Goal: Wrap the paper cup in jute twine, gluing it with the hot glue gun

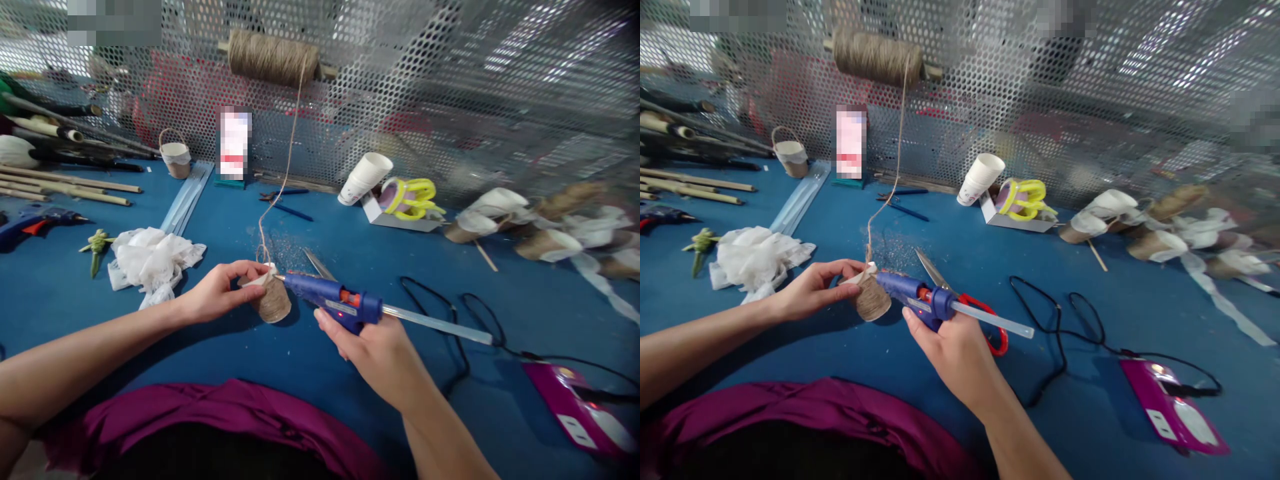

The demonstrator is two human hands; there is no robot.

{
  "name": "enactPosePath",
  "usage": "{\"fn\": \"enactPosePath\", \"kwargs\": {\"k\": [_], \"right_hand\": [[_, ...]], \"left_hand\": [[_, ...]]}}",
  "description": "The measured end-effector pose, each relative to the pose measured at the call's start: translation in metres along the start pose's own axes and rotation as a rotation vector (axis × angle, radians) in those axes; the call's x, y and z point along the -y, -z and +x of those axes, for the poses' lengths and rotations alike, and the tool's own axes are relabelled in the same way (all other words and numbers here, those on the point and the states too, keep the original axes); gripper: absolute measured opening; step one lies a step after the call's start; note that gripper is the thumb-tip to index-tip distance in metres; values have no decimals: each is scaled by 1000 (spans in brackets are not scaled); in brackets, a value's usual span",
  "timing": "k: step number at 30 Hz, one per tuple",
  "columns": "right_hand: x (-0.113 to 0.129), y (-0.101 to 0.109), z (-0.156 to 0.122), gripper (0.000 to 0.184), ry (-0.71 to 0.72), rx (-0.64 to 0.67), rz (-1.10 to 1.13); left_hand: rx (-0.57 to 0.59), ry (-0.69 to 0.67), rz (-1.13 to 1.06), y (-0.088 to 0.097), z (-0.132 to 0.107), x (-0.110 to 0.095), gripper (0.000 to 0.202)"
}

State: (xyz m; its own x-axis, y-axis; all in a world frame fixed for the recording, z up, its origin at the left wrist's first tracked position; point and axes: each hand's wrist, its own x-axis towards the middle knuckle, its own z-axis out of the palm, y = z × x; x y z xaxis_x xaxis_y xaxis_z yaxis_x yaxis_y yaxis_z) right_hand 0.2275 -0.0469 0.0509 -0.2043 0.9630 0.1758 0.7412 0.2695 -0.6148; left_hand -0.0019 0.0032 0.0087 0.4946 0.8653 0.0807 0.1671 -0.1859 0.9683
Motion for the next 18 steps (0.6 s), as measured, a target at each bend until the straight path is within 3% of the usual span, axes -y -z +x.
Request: {"fn": "enactPosePath", "kwargs": {"k": [18], "right_hand": [[-2, -1, 0, 27, -26, -1, 3]], "left_hand": [[3, 20, -11, 0, 0, 1, 19]]}}
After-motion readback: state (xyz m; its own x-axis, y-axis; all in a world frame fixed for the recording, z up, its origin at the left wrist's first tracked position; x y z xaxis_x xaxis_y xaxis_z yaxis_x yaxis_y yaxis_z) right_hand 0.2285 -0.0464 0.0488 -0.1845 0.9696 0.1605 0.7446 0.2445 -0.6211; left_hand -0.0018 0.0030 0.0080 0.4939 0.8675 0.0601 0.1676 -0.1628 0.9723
